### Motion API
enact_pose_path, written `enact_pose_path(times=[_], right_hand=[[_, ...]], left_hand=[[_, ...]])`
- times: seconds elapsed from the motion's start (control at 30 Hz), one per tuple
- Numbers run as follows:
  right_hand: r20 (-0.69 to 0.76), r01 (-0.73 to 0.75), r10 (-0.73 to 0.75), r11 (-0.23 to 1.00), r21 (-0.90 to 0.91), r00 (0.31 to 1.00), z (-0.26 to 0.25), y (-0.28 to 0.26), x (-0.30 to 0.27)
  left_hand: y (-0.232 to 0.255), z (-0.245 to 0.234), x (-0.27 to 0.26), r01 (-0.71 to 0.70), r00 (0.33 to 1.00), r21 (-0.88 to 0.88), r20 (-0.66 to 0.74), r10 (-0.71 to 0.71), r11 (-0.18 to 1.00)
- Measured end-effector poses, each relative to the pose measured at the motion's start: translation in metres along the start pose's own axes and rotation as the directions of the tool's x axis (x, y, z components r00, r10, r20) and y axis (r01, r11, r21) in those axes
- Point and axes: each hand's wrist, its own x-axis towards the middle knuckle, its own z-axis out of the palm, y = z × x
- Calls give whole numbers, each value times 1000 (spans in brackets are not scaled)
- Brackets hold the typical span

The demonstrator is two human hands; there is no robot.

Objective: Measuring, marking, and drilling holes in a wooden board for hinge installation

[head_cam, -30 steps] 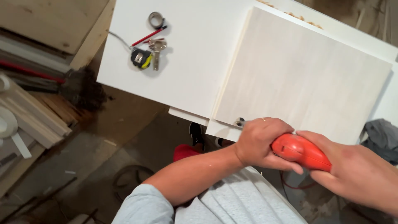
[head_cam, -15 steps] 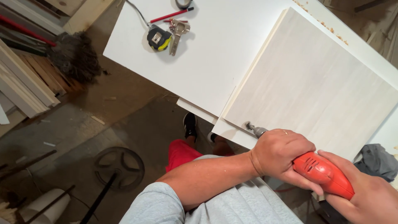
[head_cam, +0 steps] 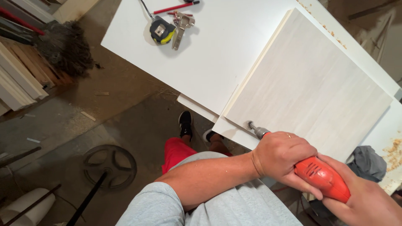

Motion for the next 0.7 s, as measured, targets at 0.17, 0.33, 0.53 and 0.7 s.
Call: enact_pose_path(times=[0.17,0.33,0.53,0.7], right_hand=[[-36,35,-34,999,31,999,0,1,0],[-55,64,-60,996,60,997,-1,2,1],[-38,39,-37,998,41,999,-6,0,2],[-60,70,-66,995,67,996,-1,6,8]], left_hand=[[0,-2,0,4,1000,14,0,-4,1000],[-1,-2,-1,25,1000,18,17,-25,1000],[-1,4,-7,114,994,105,-14,-113,988],[-1,-1,-4,95,995,67,-31,-93,993]])
